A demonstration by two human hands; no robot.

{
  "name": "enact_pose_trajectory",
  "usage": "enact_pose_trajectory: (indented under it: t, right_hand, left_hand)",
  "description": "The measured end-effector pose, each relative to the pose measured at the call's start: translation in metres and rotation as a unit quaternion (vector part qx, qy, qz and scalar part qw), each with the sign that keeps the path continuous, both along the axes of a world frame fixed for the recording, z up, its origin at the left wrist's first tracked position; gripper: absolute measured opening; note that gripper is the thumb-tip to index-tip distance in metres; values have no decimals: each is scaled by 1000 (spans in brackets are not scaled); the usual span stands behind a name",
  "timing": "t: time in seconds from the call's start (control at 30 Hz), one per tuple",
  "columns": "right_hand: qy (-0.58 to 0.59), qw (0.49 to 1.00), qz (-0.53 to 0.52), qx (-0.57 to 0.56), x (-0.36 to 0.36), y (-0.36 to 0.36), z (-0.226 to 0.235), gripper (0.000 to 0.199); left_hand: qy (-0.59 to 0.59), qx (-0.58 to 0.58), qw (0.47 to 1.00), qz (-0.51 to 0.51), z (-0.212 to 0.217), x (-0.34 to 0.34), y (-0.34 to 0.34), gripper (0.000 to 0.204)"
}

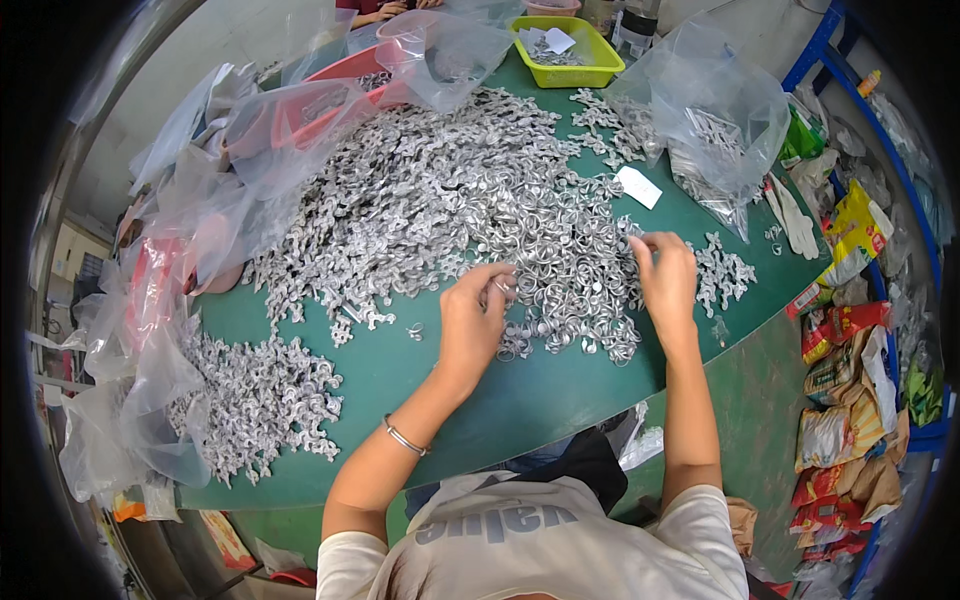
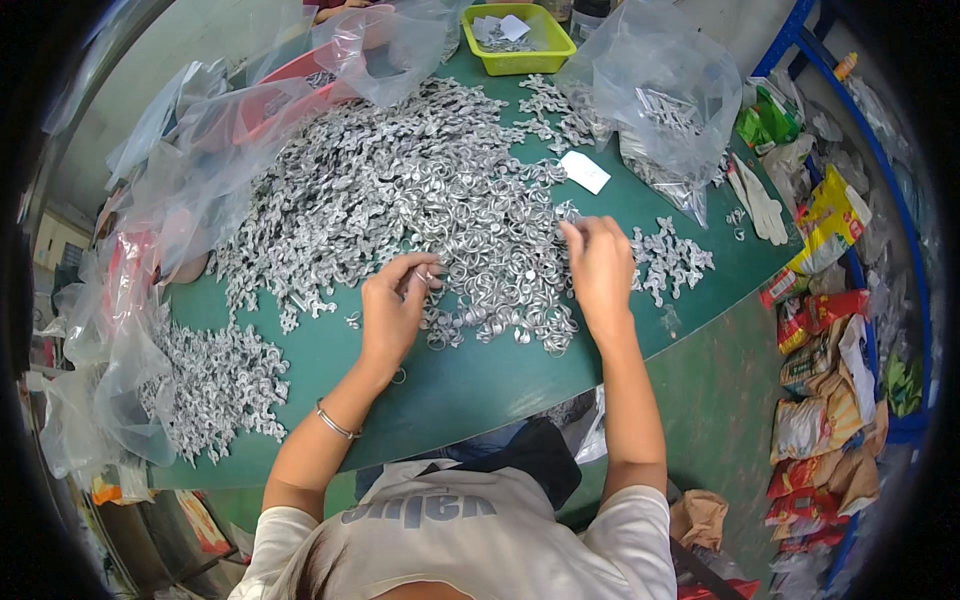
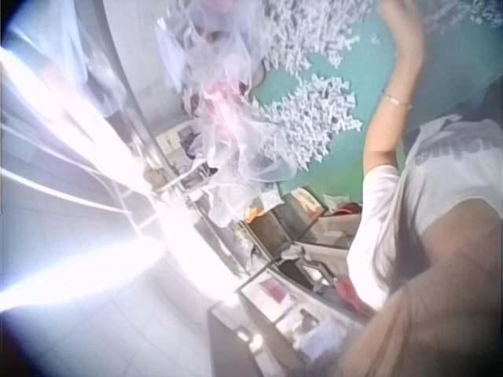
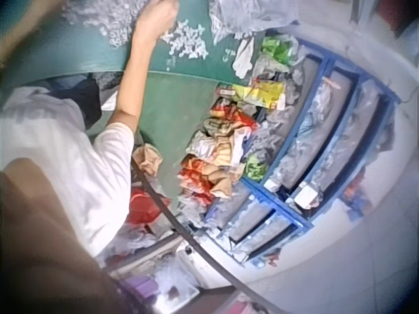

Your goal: The person assembles metal components by hand, picking up small circular pieces and fitting them into larger notched metal segments. The person repeatedly performs this assembly and moves the assembled parts into plastic bins on the table.

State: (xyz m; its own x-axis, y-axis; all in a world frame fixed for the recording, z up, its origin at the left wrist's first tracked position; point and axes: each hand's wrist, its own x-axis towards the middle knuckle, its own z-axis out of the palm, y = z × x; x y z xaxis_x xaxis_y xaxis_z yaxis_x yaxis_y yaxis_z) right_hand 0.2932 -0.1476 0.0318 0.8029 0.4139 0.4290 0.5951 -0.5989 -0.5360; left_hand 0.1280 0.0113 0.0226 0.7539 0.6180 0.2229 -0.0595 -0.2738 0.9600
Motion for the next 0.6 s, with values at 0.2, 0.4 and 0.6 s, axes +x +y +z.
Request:
enact_pose_trajectory:
  t: [0.2,0.4,0.6]
  right_hand:
    - [-4,1000,22,4,4,2,-2,9]
    - [519,738,182,391,-46,-16,17,15]
    - [787,415,184,419,-96,-18,32,15]
  left_hand:
    - [68,-275,953,-103,20,-11,2,19]
    - [70,-547,821,-146,33,-23,-15,28]
    - [42,-648,718,-251,29,-41,-23,29]
